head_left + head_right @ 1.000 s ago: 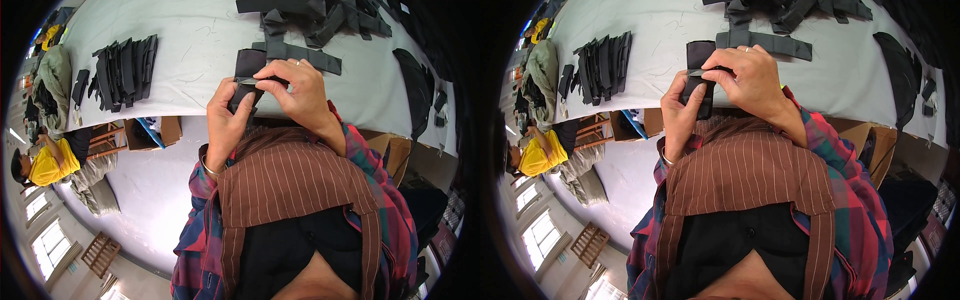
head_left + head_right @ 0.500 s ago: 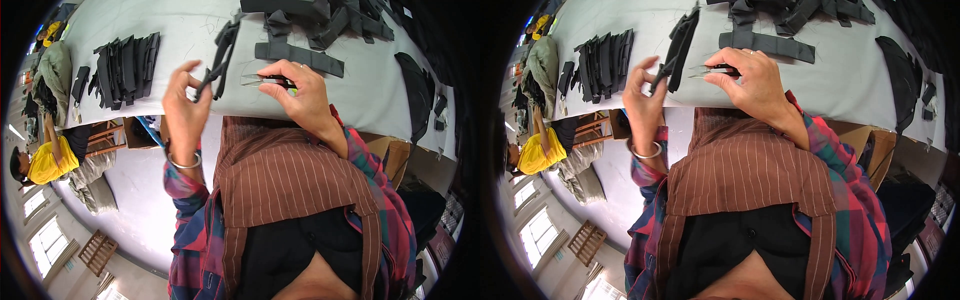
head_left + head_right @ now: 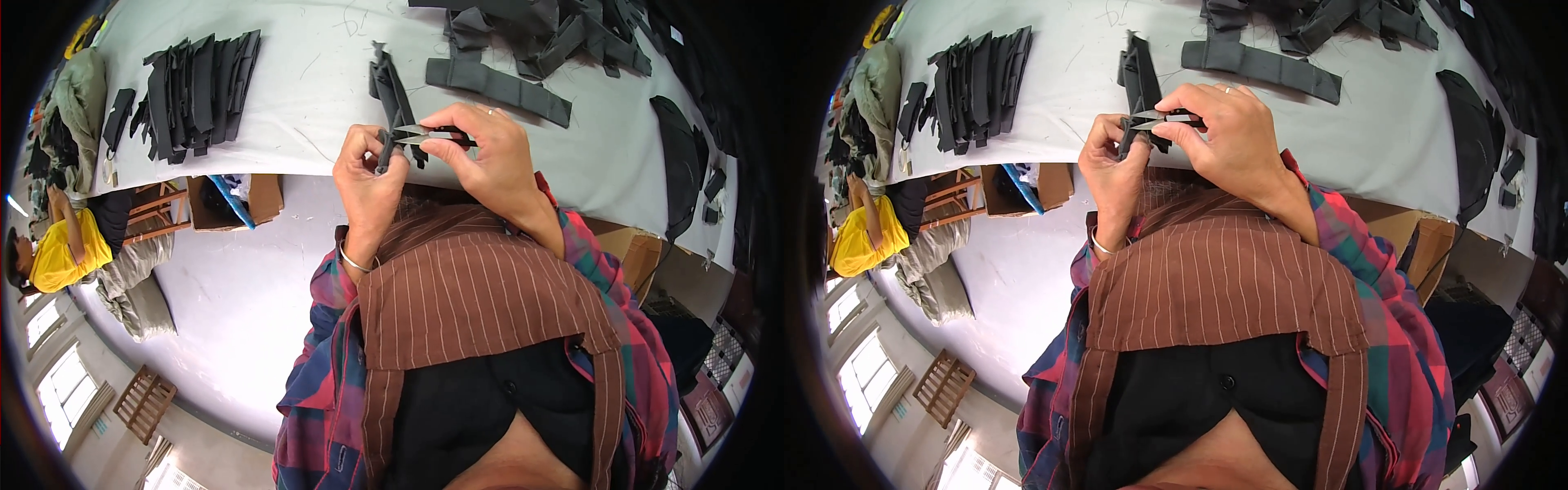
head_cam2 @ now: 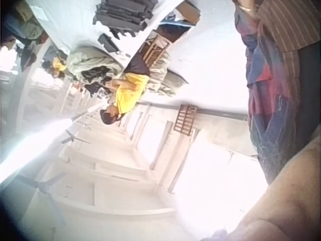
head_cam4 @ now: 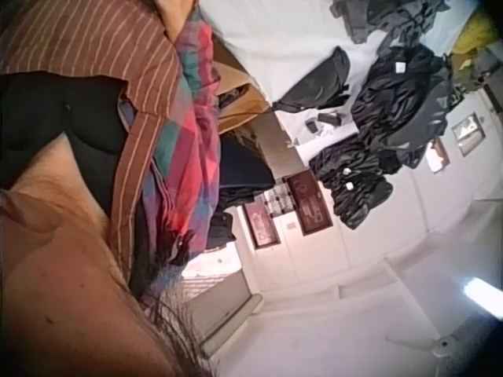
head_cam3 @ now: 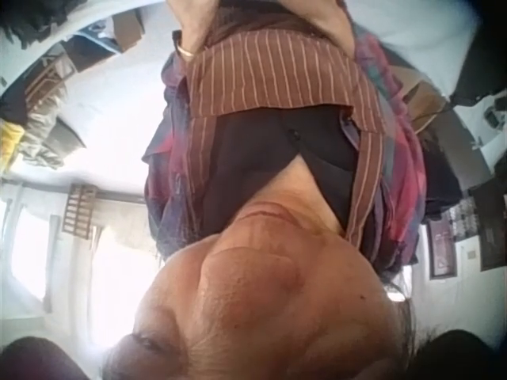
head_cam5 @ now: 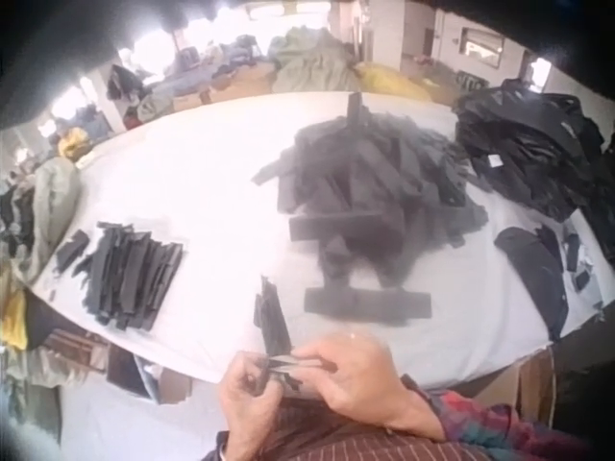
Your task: Trimming excess material or loose threads from black fabric components using a small pair of snips.
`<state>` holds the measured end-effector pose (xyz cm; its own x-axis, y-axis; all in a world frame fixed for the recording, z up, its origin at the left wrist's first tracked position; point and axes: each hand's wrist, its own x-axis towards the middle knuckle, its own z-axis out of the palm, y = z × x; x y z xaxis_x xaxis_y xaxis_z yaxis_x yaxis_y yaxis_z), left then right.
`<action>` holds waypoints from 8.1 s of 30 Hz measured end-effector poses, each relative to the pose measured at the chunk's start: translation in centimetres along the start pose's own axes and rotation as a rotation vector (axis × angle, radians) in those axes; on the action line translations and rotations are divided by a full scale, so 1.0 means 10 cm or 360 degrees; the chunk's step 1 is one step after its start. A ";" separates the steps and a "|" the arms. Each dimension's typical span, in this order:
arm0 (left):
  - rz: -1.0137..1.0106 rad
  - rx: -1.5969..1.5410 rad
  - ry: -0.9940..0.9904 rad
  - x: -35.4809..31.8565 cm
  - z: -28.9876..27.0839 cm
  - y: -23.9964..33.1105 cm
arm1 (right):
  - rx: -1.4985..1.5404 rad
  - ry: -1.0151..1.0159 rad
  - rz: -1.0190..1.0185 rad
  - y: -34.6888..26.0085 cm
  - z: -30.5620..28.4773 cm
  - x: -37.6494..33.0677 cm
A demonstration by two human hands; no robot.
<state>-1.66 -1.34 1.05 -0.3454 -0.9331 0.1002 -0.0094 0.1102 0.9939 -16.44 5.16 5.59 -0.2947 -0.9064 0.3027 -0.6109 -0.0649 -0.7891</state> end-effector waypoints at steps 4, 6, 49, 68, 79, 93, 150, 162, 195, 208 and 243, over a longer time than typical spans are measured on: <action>0.0186 0.0255 0.0094 0.00 0.00 0.03 | -0.0161 0.0000 -0.0079 0.01 0.01 0.00; 0.0274 0.0405 0.0120 -0.02 0.01 0.05 | -0.0182 0.0005 -0.0091 -0.01 0.01 0.01; -0.0883 -0.1052 -0.0741 0.05 -0.17 0.27 | 0.0385 -0.0328 -0.0105 0.02 -0.10 -0.11; -0.0963 -0.0953 -0.0214 -0.02 0.16 0.38 | 0.0687 -0.0154 0.0483 0.21 0.04 -0.05; -0.0701 -0.0751 -0.0017 0.07 0.07 0.17 | 0.0037 -0.0071 -0.0003 0.14 -0.22 -0.21; -0.0648 -0.0639 -0.0008 0.04 0.12 0.21 | -0.0296 -0.0127 -0.0202 0.13 -0.20 -0.27; 0.0354 0.0266 -0.0390 0.10 0.05 0.34 | 0.1868 -0.0277 0.1054 0.06 -0.21 0.00; -0.0015 -0.0179 -0.0265 0.15 0.16 0.51 | 0.1225 -0.0093 0.0607 0.03 -0.28 0.06; -0.0109 -0.0082 -0.0308 0.16 0.22 0.54 | -0.0863 0.0514 -0.0518 -0.11 -0.44 0.11; -0.0170 -0.0097 -0.0284 0.24 0.24 0.57 | -0.0901 0.0503 -0.0507 -0.14 -0.49 0.14; -0.0078 -0.0119 -0.0113 0.10 0.15 0.60 | -0.0241 0.0397 -0.0101 -0.18 -0.55 -0.02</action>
<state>-3.45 -1.13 7.04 -0.4118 -0.9099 0.0504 0.0411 0.0367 0.9985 -19.34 7.75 9.87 -0.4122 -0.7707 0.4859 -0.7312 -0.0383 -0.6811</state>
